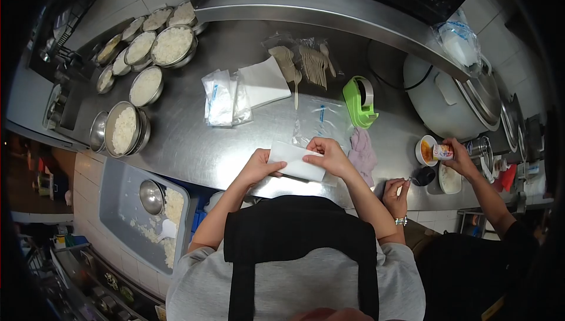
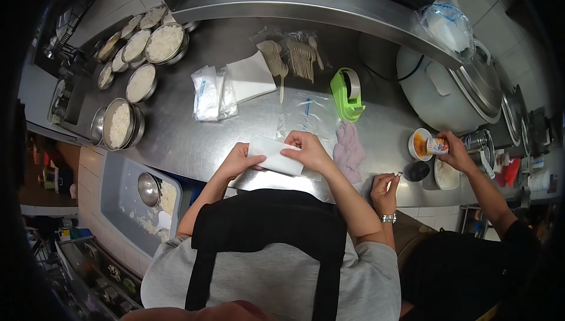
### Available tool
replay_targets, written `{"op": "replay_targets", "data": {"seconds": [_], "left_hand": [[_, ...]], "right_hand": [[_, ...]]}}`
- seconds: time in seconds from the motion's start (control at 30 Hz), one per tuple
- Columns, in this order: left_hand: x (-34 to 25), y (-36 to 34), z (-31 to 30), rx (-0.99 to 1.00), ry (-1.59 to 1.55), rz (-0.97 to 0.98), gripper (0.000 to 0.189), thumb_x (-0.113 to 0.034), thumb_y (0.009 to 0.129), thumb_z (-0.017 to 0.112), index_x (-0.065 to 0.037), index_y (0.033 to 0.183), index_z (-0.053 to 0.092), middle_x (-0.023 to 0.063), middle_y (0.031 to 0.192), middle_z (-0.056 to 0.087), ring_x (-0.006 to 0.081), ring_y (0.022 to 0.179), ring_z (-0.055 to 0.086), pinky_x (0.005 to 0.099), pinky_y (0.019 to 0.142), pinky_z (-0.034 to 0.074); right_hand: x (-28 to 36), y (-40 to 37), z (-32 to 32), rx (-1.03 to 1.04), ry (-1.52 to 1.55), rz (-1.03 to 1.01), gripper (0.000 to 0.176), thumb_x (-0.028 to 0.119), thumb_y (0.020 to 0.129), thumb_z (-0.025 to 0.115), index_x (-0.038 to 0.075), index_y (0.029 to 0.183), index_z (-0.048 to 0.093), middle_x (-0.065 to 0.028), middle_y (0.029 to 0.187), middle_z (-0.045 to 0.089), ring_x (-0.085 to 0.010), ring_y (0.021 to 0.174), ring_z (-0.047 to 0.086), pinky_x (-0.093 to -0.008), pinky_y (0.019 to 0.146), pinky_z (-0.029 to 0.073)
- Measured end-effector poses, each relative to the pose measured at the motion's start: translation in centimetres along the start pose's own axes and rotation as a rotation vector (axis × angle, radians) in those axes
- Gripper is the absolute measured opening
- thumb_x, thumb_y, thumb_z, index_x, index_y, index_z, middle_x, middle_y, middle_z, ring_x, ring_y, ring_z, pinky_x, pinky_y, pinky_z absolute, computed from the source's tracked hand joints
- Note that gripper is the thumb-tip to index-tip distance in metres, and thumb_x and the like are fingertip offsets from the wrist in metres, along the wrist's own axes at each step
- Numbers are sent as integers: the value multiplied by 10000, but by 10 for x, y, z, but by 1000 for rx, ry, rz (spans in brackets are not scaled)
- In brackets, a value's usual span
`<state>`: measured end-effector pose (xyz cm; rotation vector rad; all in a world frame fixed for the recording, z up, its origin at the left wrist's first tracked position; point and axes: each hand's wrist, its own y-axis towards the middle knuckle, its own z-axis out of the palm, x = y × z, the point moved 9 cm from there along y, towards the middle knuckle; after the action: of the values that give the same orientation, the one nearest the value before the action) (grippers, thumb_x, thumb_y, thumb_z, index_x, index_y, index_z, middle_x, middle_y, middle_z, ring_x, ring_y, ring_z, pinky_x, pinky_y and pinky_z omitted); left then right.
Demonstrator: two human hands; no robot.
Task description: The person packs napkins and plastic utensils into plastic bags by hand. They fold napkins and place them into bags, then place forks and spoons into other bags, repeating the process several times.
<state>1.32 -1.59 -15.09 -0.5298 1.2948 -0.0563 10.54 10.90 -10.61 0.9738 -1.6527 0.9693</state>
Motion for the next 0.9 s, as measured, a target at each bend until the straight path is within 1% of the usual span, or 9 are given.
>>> {"op": "replay_targets", "data": {"seconds": [0.13, 0.2, 0.27, 0.37, 0.47, 0.53, 0.63, 0.83, 0.9], "left_hand": [[-11, -4, -6, -80, -54, 114, 203, -91, 817, 627, 45, 967, 614, 87, 839, 650, 104, 683, 616, 198, 581, 526], [-15, -4, -12, -135, -66, 156, 185, -85, 823, 617, 44, 955, 617, 86, 839, 652, 101, 677, 612, 192, 573, 519], [-20, -4, -21, -188, -77, 196, 168, -80, 830, 607, 44, 943, 620, 85, 838, 653, 98, 670, 609, 187, 565, 512], [-50, -9, -20, -209, 307, 383, 146, -87, 826, 592, 32, 898, 636, 95, 735, 663, 127, 608, 597, 254, 565, 474], [-79, -17, 24, 5, 640, 401, 163, -99, 801, 605, -4, 929, 635, 135, 696, 644, 180, 591, 605, 294, 578, 461], [-83, -12, 41, 74, 766, 397, 189, -109, 788, 611, -31, 959, 637, 161, 690, 626, 213, 584, 603, 293, 576, 454], [-81, -4, 38, 43, 561, 497, 203, -104, 802, 609, -7, 979, 632, 131, 723, 653, 149, 601, 599, 271, 590, 463], [-74, 4, 21, 57, 296, 356, 188, -64, 797, 631, 34, 958, 637, 53, 787, 658, 83, 698, 577, 234, 637, 474], [-78, 6, 19, 45, 301, 382, 192, -42, 773, 650, 26, 952, 634, 56, 803, 656, 83, 711, 579, 232, 647, 474]], "right_hand": [[25, -7, -7, -64, -21, -367, 362, 72, 691, 708, 4, 1000, 533, -40, 762, 608, -104, 600, 561, -232, 550, 445], [-11, -13, -2, 68, 266, 168, 475, 46, 685, 703, 12, 1105, 484, -52, 859, 601, -112, 688, 579, -233, 616, 459], [-22, -15, -10, 71, 359, 208, 462, 28, 678, 691, 20, 1099, 502, -52, 934, 584, -95, 802, 568, -253, 691, 460], [63, -29, -48, -270, -277, -313, 500, 116, 673, 704, 24, 1124, 508, -83, 1006, 587, -212, 888, 590, -336, 776, 460], [86, -33, -19, -33, -399, -337, 545, 146, 681, 707, 16, 1162, 488, -118, 1098, 583, -246, 1014, 556, -373, 837, 427], [73, -30, -8, 42, -365, -217, 536, 159, 657, 720, 18, 1130, 512, -158, 1065, 603, -269, 992, 576, -369, 814, 433], [48, -32, -5, 57, -497, -104, 391, 103, 636, 681, 6, 1001, 578, -167, 856, 637, -307, 829, 624, -379, 758, 476], [15, -44, -25, -8, -5, 143, 313, 36, 625, 663, -32, 920, 586, -158, 794, 621, -236, 787, 625, -325, 698, 471], [31, -42, -32, -33, -158, 68, 309, 33, 636, 664, -36, 927, 583, -148, 799, 626, -221, 797, 624, -315, 704, 470]]}}
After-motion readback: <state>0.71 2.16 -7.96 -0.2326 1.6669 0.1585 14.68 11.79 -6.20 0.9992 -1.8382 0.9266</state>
